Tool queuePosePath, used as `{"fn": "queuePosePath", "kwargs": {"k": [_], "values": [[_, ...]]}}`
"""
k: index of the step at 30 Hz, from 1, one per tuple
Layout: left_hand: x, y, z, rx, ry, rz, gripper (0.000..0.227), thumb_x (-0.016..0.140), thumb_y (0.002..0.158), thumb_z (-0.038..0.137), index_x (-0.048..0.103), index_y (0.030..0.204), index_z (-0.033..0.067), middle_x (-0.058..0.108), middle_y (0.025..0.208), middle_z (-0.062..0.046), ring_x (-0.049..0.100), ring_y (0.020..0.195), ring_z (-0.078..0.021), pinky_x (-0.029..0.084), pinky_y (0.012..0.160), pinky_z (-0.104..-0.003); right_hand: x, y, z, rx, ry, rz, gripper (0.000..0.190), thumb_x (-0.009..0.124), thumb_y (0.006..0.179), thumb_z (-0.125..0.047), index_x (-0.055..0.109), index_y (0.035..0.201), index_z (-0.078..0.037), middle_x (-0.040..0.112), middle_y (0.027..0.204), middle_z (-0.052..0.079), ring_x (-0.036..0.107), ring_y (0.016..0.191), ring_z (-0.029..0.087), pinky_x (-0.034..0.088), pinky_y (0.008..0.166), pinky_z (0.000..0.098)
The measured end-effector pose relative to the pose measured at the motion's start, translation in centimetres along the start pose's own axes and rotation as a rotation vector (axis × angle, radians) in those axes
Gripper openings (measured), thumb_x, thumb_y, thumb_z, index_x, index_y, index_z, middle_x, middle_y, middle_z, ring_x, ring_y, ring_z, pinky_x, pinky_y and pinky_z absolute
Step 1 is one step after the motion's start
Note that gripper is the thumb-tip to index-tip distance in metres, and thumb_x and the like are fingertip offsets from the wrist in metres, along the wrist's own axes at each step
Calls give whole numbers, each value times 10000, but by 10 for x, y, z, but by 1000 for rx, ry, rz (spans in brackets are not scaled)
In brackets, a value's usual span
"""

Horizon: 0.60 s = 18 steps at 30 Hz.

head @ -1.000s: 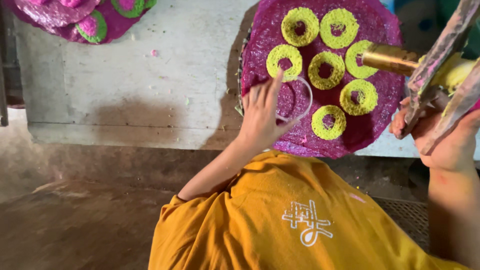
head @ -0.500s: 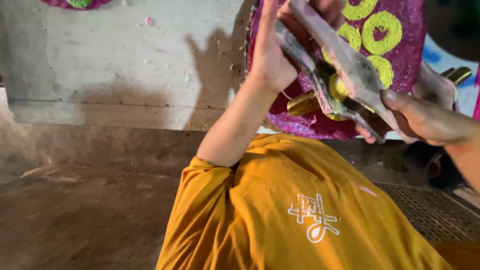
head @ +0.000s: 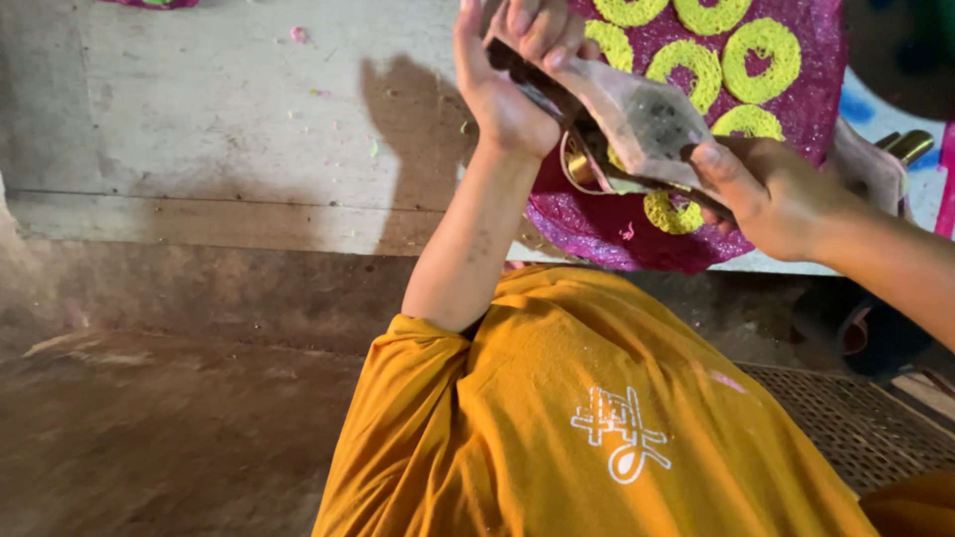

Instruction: The person applies yellow and pink paste onto red circular bases using a wooden mold and an applicator stick.

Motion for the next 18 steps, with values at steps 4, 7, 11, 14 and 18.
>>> {"fn": "queuePosePath", "kwargs": {"k": [4,7,11,14,18], "values": [[-19,-7,-9,68,31,101,383,425,1056,508,400,846,190,375,680,60,463,665,-115,444,777,-367,-3,-4,7,73,31,-26,801,244,1001,-704,638,831,-27,657,648,146,657,615,275,543,657,432],[-29,-1,-25,63,-18,158,362,416,1036,480,404,824,186,367,658,63,449,647,-117,427,768,-352,-18,-11,27,241,-225,30,776,282,1029,-649,690,853,-14,647,675,166,665,533,313,538,589,446],[-28,14,-27,84,-30,119,332,425,1016,440,402,802,187,362,658,57,428,623,-119,418,747,-360,-31,-6,14,71,-254,162,835,285,1022,-723,693,863,-12,653,609,156,628,530,301,525,530,486],[-28,20,-15,110,-12,125,368,442,1025,453,397,776,187,349,637,51,404,583,-123,409,708,-350,-29,2,4,13,-299,227,801,287,1054,-695,691,927,-15,631,609,204,624,539,345,496,558,501],[-20,20,12,188,95,86,417,460,1032,475,397,754,171,335,613,44,369,544,-130,387,620,-336,-13,13,-16,-152,-193,238,759,278,1070,-647,669,991,-1,614,649,193,627,567,357,488,557,495]]}}
Point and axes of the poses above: each hand's wrist, its own y-axis towards the middle knuckle, its own x-axis out of the palm, z = x × y, the point moved 9 cm from there along y, towards the middle knuckle
